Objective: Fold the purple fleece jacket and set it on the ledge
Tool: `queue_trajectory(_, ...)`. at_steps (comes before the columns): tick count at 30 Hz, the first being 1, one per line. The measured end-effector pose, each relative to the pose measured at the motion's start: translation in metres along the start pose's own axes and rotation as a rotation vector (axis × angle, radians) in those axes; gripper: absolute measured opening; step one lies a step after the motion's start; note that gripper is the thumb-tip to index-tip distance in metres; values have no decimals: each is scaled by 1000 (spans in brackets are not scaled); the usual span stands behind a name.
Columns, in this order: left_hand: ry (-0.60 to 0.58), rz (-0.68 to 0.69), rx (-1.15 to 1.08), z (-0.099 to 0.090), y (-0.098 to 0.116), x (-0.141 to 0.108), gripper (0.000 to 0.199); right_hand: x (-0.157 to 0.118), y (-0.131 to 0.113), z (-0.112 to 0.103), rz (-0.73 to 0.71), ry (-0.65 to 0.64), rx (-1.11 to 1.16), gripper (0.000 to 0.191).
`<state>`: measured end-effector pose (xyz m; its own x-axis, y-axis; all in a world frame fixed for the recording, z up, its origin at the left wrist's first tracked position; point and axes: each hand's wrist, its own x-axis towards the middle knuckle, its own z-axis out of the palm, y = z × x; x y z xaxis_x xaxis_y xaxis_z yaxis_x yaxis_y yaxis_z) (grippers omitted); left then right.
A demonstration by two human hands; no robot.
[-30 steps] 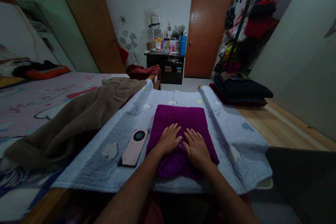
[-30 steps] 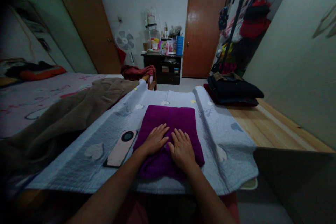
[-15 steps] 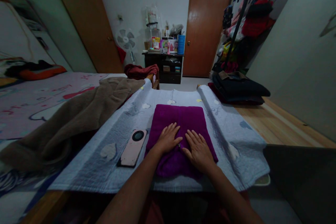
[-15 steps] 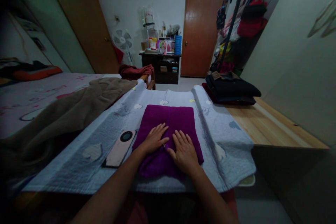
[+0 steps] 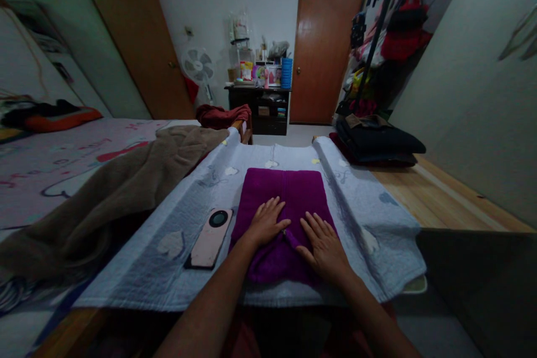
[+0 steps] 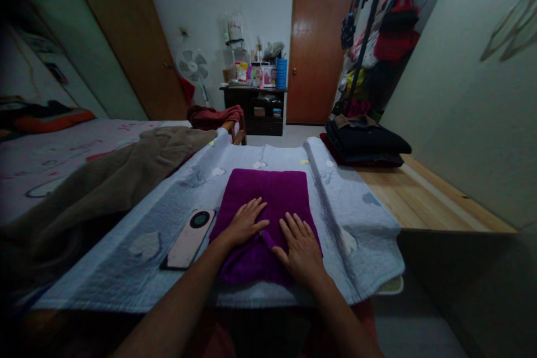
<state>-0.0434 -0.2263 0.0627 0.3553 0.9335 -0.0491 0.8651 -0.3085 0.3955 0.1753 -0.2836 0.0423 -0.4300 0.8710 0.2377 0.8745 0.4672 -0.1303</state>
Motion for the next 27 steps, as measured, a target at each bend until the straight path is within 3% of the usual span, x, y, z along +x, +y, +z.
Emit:
queue_trajectory(18,10,5,-13,3,0,-1,66,-39,31,-1,92,9,82,58)
queue_trajectory(22,4,0,-10,2,0,-1,70,-21,31,-16,132,35,70,44)
queue_trajectory(27,11,-1,8,2,0,-2,68,33,15,-19,142,174,77,37)
